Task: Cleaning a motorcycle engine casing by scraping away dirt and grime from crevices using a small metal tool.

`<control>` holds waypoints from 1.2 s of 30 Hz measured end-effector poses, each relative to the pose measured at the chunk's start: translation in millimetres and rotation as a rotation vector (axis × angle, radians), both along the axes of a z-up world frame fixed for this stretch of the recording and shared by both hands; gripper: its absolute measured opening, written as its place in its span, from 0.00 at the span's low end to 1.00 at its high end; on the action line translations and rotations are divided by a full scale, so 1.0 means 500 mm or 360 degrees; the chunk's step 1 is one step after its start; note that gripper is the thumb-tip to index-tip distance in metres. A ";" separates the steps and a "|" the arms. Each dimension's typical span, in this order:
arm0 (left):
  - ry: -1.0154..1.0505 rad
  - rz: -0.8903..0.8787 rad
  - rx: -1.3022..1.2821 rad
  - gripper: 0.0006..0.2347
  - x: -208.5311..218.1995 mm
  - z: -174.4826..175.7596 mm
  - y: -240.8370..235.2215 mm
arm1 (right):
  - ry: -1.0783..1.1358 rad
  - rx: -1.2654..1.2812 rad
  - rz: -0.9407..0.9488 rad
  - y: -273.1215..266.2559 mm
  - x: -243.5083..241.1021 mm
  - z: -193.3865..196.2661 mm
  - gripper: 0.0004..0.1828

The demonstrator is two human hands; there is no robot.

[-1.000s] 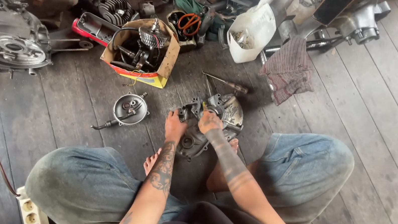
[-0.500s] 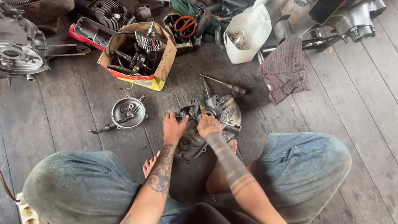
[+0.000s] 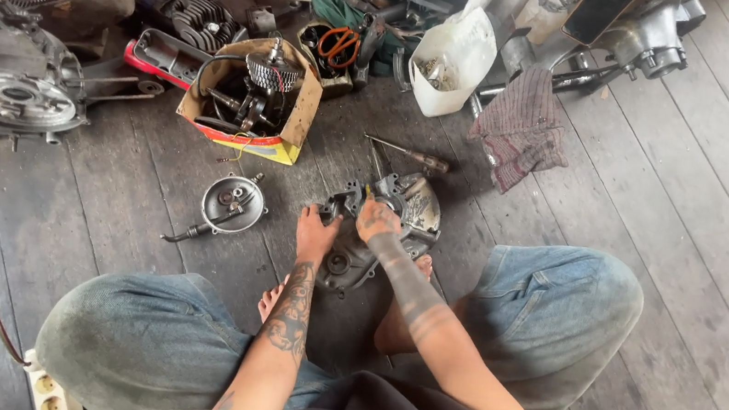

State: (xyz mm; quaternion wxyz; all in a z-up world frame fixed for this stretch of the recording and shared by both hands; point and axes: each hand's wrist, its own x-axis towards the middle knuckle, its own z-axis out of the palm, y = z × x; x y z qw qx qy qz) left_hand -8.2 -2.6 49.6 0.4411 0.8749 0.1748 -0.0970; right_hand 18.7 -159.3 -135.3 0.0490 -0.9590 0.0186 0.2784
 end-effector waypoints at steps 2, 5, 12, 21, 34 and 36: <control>0.0009 0.0006 -0.0014 0.31 0.000 0.013 0.002 | -0.0102 -0.0072 0.0048 -0.068 0.133 -0.054 0.35; 0.0094 -0.0046 -0.0016 0.31 0.002 0.001 0.007 | -0.0086 0.0090 -0.0093 -0.042 0.130 0.254 0.35; 0.0151 -0.0029 -0.0048 0.34 0.011 0.008 0.004 | 0.0074 0.0117 -0.0122 -0.007 0.033 0.409 0.39; 0.0032 -0.0024 0.0011 0.31 -0.007 -0.010 0.007 | -0.0002 -0.0091 0.0041 -0.029 0.074 0.167 0.35; 0.0077 0.0019 -0.0047 0.34 0.014 -0.021 -0.004 | 0.0211 0.0277 -0.0227 -0.042 0.072 0.376 0.35; 0.0101 0.0023 -0.0020 0.34 0.019 -0.024 0.003 | 0.0031 0.0328 -0.0153 -0.047 0.017 0.394 0.34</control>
